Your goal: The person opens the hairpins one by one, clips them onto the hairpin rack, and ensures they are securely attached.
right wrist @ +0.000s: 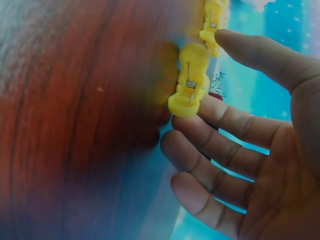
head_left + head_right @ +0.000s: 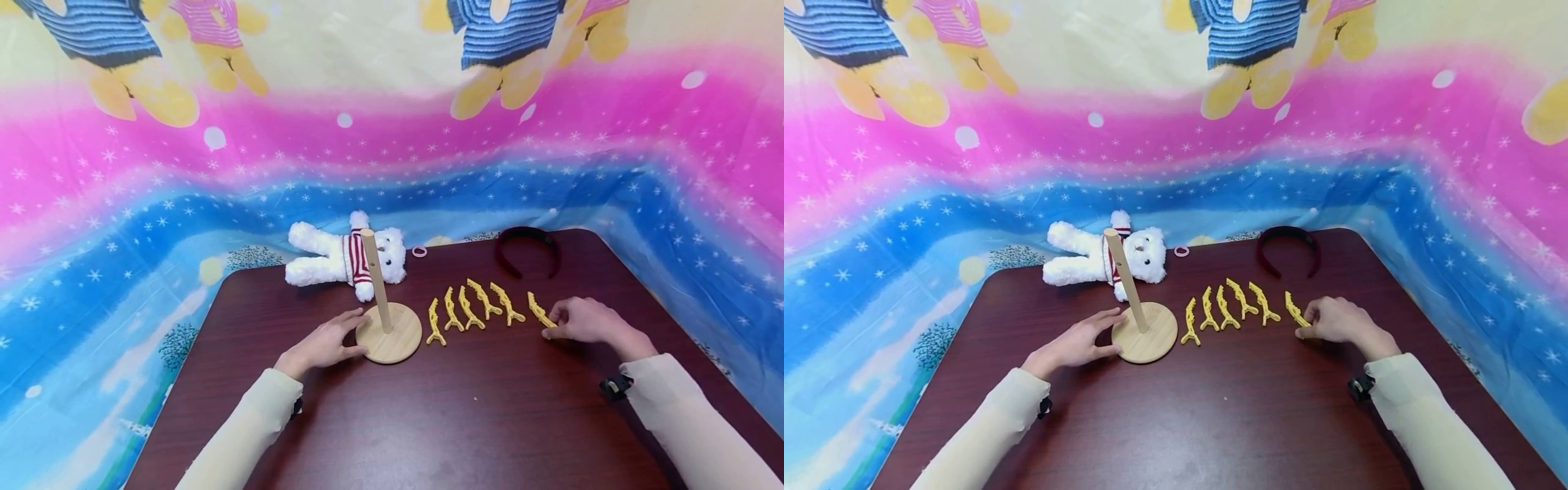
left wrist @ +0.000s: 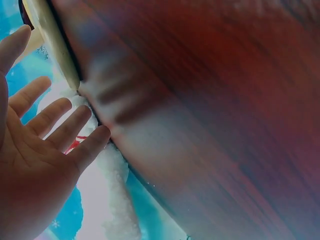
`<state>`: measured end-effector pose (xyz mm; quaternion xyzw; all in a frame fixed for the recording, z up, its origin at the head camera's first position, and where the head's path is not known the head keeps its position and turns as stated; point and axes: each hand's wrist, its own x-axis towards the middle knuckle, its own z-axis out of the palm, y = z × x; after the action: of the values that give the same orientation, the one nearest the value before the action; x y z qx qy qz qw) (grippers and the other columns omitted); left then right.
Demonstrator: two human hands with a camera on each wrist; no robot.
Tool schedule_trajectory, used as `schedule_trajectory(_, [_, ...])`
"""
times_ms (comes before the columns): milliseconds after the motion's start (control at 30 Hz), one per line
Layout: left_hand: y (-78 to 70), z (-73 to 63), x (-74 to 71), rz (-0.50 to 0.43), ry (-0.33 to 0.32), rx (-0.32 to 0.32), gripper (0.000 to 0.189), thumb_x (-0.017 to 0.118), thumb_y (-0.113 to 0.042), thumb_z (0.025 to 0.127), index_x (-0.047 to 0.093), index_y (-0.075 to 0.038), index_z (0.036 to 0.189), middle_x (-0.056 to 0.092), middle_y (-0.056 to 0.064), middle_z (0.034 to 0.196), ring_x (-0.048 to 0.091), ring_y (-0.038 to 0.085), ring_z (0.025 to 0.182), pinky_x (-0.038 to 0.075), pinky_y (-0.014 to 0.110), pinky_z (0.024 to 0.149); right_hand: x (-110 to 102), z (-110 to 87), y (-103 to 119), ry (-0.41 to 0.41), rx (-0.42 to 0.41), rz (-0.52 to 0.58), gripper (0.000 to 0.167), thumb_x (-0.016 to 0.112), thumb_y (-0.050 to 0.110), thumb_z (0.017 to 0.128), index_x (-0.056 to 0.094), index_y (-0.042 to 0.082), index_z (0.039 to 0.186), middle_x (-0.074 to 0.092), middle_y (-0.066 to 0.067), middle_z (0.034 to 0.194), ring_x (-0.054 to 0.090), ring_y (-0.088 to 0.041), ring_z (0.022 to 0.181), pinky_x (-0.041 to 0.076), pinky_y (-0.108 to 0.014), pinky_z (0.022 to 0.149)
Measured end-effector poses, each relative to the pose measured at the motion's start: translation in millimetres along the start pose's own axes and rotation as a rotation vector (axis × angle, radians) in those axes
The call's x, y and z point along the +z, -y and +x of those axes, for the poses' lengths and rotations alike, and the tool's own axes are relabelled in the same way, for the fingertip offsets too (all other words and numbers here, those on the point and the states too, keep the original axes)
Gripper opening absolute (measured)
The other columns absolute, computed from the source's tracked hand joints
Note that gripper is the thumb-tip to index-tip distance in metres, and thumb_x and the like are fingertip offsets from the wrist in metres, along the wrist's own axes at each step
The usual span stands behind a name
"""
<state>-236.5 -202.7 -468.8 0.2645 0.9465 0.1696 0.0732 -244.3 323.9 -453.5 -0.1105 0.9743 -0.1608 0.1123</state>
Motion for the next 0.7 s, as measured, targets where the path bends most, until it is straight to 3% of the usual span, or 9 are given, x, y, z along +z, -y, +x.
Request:
schedule_trajectory(200, [-2.5, 1.6, 3.5, -0.001, 0.009, 0.009, 0.068, 0.069, -0.045, 0.092, 0.048, -0.015, 0.150, 0.038, 0.012, 0.160, 0.040, 0.031, 0.146, 0.039, 0.048, 0.114, 1.1, -2.0, 3.6, 0.021, 0.017, -0.028, 0.033, 0.077, 0.051, 0.081, 0.065, 0.020, 0.083, 0.056, 0.005, 0.069, 0.049, -0.014, 0.064, 0.035, -0.030, 0.056])
schedule_trajectory(700, [-4.6, 3.5, 5.8, -0.003, 0.030, 0.014, 0.067, 0.069, -0.046, 0.092, 0.049, -0.019, 0.149, 0.034, 0.011, 0.162, 0.041, 0.029, 0.145, 0.041, 0.045, 0.113, 4.5, 0.6, 6.1, 0.025, 0.094, -0.045, 0.046, 0.077, 0.059, 0.077, 0.056, 0.019, 0.075, 0.051, 0.003, 0.066, 0.048, -0.016, 0.061, 0.031, -0.032, 0.054])
